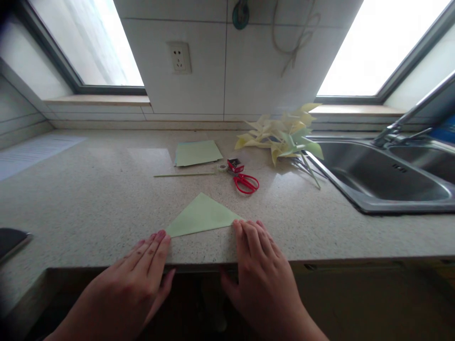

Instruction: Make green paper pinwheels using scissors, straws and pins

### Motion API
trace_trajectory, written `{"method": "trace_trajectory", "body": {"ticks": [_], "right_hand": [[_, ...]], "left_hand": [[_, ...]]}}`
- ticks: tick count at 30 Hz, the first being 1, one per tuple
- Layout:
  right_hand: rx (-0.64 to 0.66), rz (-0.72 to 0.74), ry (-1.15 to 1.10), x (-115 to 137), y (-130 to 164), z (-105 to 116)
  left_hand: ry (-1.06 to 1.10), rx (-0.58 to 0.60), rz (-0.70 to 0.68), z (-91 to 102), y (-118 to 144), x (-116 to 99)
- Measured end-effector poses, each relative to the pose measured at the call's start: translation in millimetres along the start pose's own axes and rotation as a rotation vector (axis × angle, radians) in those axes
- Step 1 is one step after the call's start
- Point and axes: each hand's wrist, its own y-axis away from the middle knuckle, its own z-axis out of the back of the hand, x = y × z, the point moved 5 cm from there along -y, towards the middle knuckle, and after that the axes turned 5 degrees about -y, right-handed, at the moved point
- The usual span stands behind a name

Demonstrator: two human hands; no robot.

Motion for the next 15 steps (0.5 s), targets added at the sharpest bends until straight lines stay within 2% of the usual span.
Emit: {"method": "trace_trajectory", "body": {"ticks": [9, 12, 15], "right_hand": [[-0.053, -0.026, 0.03, 1.0, 13.4, 5.9], [-0.027, -0.036, -0.001, 0.4, 14.6, 5.3], [-0.015, -0.033, -0.015, -0.6, 13.9, 5.2]], "left_hand": [[0.132, -0.034, 0.032, -5.6, -10.2, 8.2], [0.184, -0.054, -0.006, -5.2, -12.3, 4.0], [0.231, -0.025, -0.023, -8.7, -12.0, -2.1]]}}
